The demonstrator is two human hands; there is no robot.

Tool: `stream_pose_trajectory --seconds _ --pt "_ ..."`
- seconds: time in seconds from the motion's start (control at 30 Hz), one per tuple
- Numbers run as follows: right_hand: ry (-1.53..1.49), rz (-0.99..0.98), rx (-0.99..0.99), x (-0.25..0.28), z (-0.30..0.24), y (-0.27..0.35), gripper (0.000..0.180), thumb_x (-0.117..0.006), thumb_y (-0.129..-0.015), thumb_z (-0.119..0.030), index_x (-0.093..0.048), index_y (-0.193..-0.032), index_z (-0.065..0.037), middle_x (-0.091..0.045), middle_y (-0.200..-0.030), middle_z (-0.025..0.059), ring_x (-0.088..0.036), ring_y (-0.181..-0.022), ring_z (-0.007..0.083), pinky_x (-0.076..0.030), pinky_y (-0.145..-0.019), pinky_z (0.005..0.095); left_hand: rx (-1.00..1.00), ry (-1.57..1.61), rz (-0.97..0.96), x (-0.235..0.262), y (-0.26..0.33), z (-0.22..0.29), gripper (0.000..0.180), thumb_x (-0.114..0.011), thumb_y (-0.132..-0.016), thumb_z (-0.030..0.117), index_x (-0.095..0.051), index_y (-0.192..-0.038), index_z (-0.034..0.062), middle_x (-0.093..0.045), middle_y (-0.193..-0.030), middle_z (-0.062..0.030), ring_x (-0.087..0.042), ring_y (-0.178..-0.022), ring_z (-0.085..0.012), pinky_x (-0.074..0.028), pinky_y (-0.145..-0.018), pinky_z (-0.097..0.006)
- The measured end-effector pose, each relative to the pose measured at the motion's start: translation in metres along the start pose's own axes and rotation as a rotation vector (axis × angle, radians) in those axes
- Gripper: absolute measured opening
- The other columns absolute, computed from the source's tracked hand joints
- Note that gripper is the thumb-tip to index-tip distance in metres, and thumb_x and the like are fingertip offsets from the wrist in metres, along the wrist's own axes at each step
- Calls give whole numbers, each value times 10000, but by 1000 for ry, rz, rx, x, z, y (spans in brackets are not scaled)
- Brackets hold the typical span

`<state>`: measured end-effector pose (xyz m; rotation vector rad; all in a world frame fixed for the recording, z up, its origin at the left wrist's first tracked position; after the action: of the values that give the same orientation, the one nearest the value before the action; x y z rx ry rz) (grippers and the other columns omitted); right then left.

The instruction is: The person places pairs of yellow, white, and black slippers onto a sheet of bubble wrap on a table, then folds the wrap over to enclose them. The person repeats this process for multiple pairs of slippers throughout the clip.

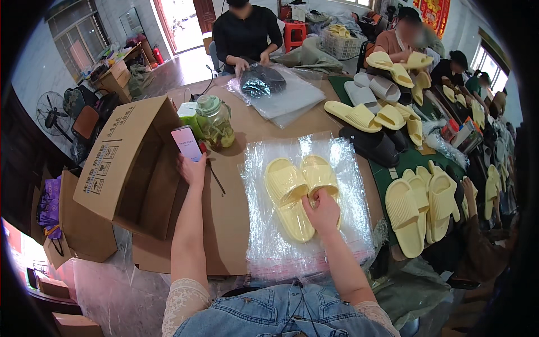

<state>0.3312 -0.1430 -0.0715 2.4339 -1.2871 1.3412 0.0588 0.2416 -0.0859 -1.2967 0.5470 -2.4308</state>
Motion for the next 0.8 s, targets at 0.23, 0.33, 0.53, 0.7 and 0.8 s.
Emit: stream_pose_trajectory --seconds 0.23,0.33,0.53,0.7,0.8 --pt "76 -100 121 15 -9 10 410 -726 -872 -398 -621 -962 -13 -644 -921 188 -636 -874 363 -507 -776 463 4 95 -67 21 26 4 892 -859 -684 450 -497 -1321 -59 -598 -1230 -270 -559 -1180 -422 -437 -1035 -497" --pt "304 -254 239 56 -41 28 362 -746 -852 -347 -660 -957 -12 -643 -923 154 -637 -871 333 -512 -758 446 -4 113 -75 30 37 -2 875 -866 -673 427 -500 -1316 -41 -602 -1203 -248 -565 -1156 -413 -446 -1008 -496" --pt "-240 -157 547 67 -157 -20 248 -685 -925 -296 -694 -1077 -99 -672 -1008 80 -654 -938 277 -539 -756 395 -128 139 -94 54 78 7 853 -876 -655 388 -495 -1297 -23 -577 -1214 -220 -540 -1170 -402 -439 -1004 -494" --pt "-387 -180 608 -29 -203 -69 378 -645 -952 -345 -692 -1194 -58 -673 -1010 143 -647 -997 318 -521 -866 421 -181 190 -209 74 111 25 872 -865 -651 368 -474 -1332 -12 -573 -1214 -216 -526 -1174 -410 -418 -1026 -504" --pt "-382 -266 622 -64 -210 -73 356 -619 -960 -340 -701 -1159 -57 -675 -998 154 -647 -1003 350 -524 -840 455 -172 271 -328 78 130 25 900 -869 -652 376 -462 -1349 -22 -569 -1232 -231 -518 -1171 -431 -394 -1048 -510"
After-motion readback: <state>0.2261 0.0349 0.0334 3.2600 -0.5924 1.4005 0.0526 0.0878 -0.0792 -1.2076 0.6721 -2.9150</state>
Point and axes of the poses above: each hand's wrist, its own y-axis away from the middle knuckle, its own x-axis out of the back of the hand, z = x × y, the point moved 5 cm from there along -y, towards the middle knuckle
